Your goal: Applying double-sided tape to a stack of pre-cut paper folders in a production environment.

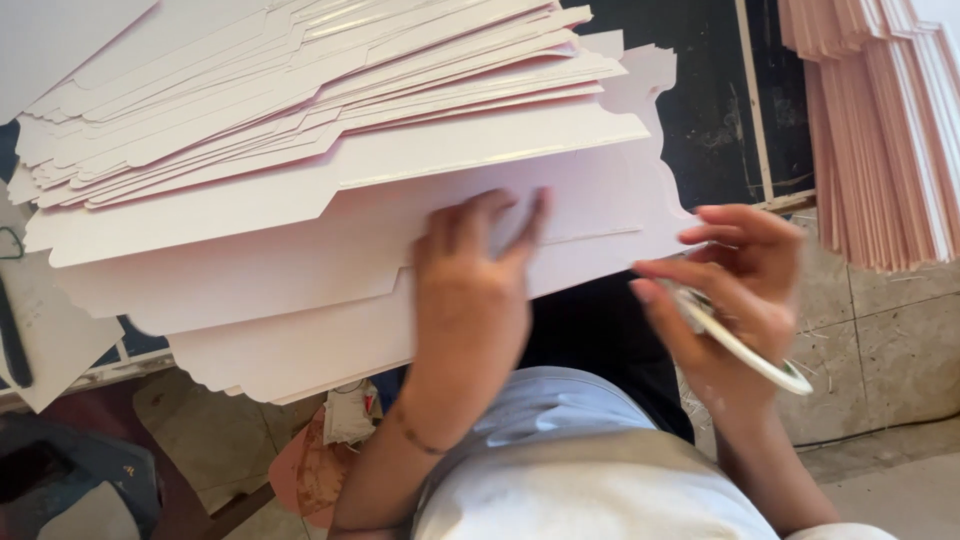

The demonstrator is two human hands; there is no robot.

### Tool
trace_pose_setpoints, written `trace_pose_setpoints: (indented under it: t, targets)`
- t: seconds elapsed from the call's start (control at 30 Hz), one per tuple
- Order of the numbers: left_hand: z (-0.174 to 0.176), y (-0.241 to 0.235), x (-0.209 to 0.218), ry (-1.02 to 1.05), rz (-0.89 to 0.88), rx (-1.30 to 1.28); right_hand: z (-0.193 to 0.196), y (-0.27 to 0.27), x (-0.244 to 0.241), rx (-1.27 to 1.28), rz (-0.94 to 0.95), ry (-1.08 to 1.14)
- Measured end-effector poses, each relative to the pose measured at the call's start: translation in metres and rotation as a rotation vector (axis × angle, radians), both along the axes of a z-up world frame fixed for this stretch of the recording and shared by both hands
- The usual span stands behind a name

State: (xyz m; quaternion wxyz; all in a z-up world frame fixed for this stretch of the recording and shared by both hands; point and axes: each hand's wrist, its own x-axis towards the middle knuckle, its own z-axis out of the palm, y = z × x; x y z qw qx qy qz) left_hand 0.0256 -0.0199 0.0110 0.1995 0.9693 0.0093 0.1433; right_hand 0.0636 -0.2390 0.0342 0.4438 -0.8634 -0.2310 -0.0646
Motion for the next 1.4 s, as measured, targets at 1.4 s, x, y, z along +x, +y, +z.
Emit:
trace_pose_setpoints:
  t: [1.4]
  targets:
    - [-0.007, -0.008, -0.012, 0.145, 0.101, -0.116, -0.011, -0.054, 0.049, -0.331, -0.089, 0.003]
